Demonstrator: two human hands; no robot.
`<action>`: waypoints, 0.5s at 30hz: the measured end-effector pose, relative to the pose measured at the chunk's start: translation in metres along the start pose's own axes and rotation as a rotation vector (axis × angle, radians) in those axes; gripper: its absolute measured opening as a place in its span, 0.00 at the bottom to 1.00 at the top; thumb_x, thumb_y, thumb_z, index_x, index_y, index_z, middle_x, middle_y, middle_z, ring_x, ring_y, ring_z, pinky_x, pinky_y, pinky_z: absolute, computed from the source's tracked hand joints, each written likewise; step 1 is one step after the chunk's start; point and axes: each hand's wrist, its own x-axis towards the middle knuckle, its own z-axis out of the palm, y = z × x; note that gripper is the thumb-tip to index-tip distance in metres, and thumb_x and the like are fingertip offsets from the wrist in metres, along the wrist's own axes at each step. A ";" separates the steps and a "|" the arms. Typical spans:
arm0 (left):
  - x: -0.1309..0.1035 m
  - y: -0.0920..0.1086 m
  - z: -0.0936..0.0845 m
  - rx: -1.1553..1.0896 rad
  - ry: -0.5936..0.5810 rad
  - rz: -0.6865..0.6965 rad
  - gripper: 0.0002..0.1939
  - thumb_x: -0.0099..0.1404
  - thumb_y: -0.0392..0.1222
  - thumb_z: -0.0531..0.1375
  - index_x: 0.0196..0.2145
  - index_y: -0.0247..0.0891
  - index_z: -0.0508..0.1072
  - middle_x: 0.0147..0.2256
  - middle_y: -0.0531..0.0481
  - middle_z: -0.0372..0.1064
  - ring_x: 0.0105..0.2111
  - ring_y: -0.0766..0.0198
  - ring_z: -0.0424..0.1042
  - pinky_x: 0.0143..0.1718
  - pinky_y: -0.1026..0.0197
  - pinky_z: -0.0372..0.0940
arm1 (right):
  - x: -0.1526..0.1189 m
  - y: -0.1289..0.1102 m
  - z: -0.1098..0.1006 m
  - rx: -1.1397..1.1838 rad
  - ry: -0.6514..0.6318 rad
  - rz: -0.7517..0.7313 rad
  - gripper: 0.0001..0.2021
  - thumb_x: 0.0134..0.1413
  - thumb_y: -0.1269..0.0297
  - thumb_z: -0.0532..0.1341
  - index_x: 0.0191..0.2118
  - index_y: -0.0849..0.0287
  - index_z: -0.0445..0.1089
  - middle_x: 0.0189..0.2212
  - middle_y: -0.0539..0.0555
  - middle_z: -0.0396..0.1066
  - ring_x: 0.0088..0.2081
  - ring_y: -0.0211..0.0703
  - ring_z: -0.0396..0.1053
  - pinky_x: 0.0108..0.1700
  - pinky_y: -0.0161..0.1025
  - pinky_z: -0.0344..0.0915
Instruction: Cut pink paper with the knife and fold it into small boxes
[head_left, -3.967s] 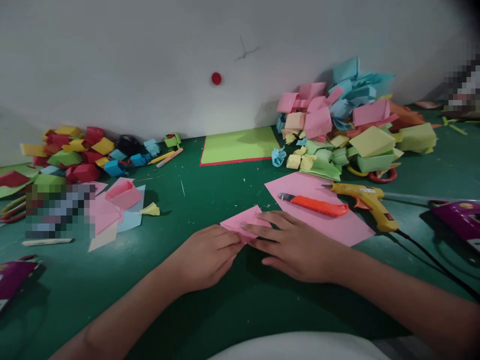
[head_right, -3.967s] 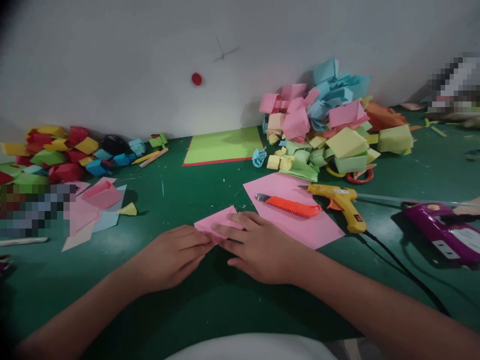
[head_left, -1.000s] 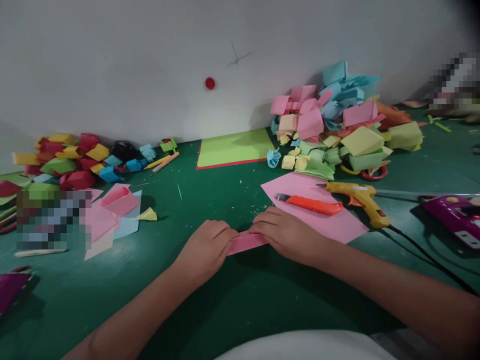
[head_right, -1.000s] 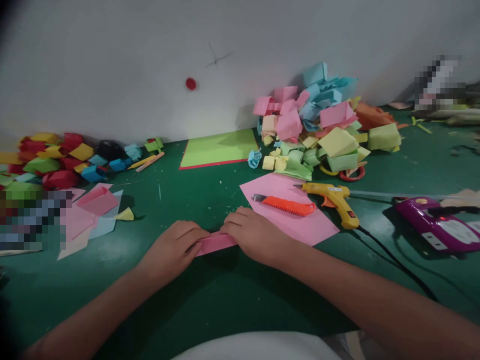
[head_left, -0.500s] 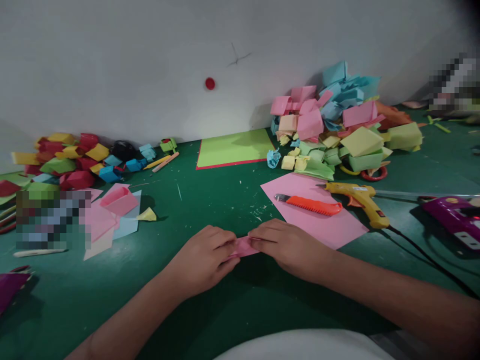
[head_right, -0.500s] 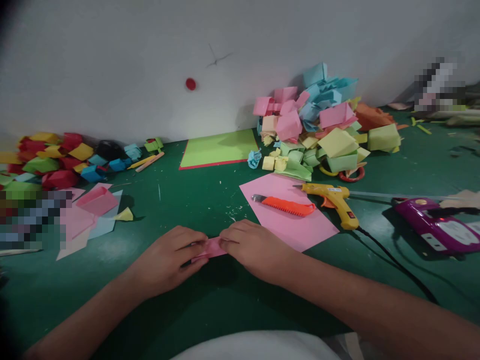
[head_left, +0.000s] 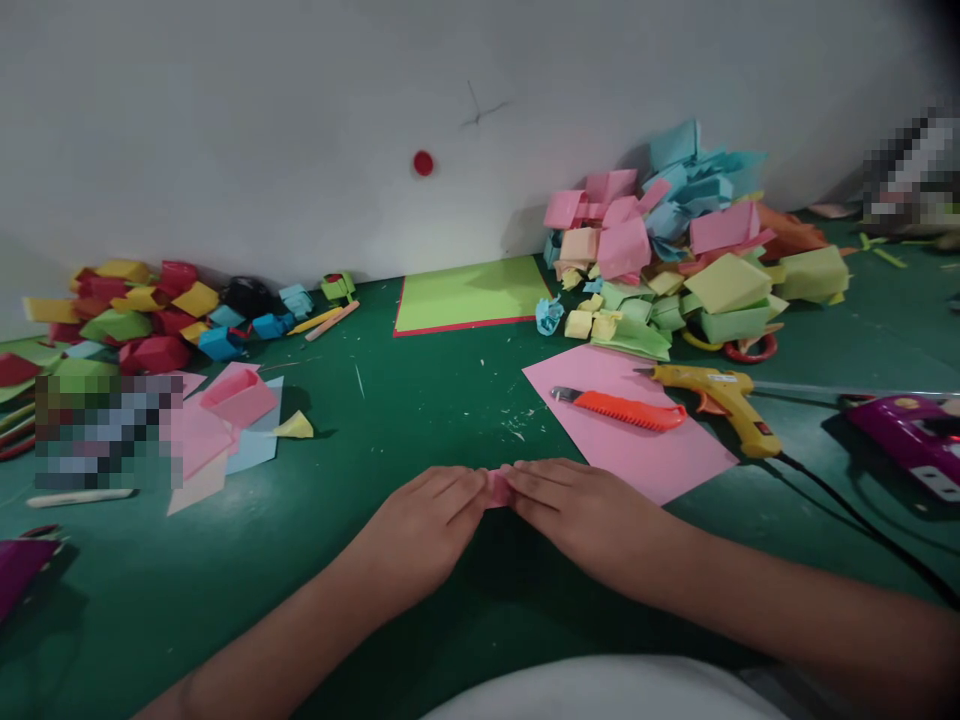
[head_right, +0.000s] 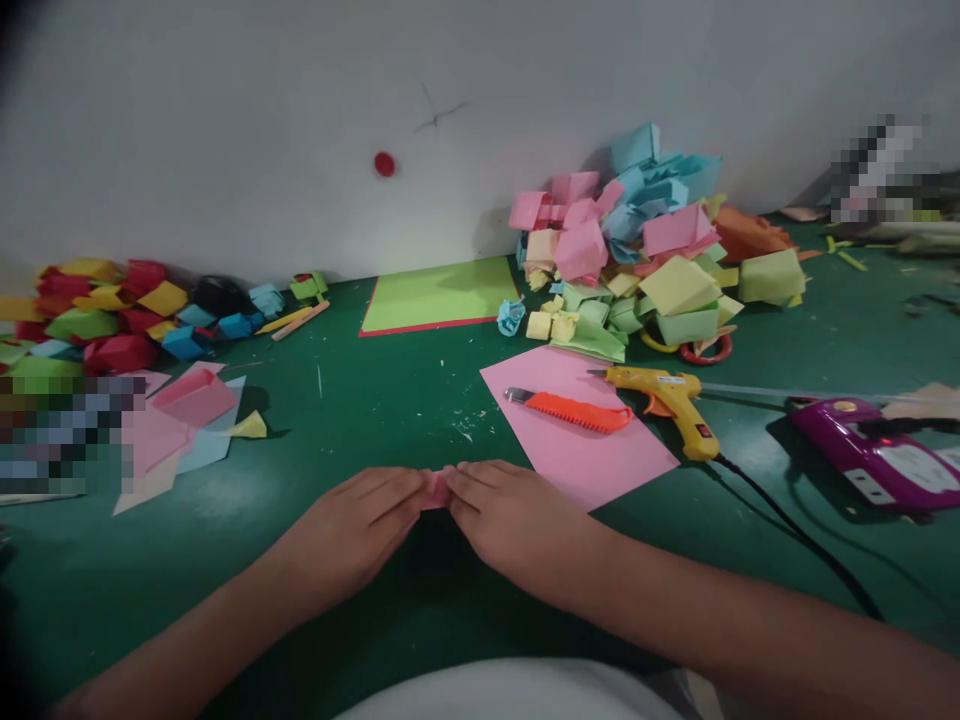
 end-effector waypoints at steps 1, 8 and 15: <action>0.000 0.000 0.001 -0.002 -0.005 0.002 0.15 0.75 0.33 0.49 0.52 0.31 0.73 0.47 0.42 0.76 0.48 0.56 0.75 0.50 0.52 0.73 | 0.000 0.000 0.001 -0.005 -0.014 0.003 0.17 0.64 0.74 0.58 0.55 0.72 0.73 0.54 0.67 0.75 0.53 0.54 0.74 0.55 0.47 0.73; -0.008 -0.006 0.004 0.011 -0.050 0.060 0.19 0.73 0.29 0.49 0.58 0.29 0.70 0.55 0.39 0.74 0.57 0.55 0.72 0.58 0.54 0.71 | -0.003 0.005 -0.006 0.111 -0.078 0.081 0.23 0.60 0.78 0.55 0.60 0.68 0.68 0.56 0.62 0.74 0.55 0.49 0.74 0.71 0.57 0.47; -0.006 -0.014 -0.001 -0.100 -0.157 0.069 0.21 0.74 0.31 0.47 0.60 0.32 0.68 0.61 0.39 0.67 0.62 0.56 0.67 0.61 0.53 0.67 | -0.001 0.000 -0.010 0.160 -0.068 0.170 0.19 0.69 0.65 0.55 0.62 0.60 0.66 0.58 0.59 0.72 0.55 0.48 0.74 0.72 0.59 0.40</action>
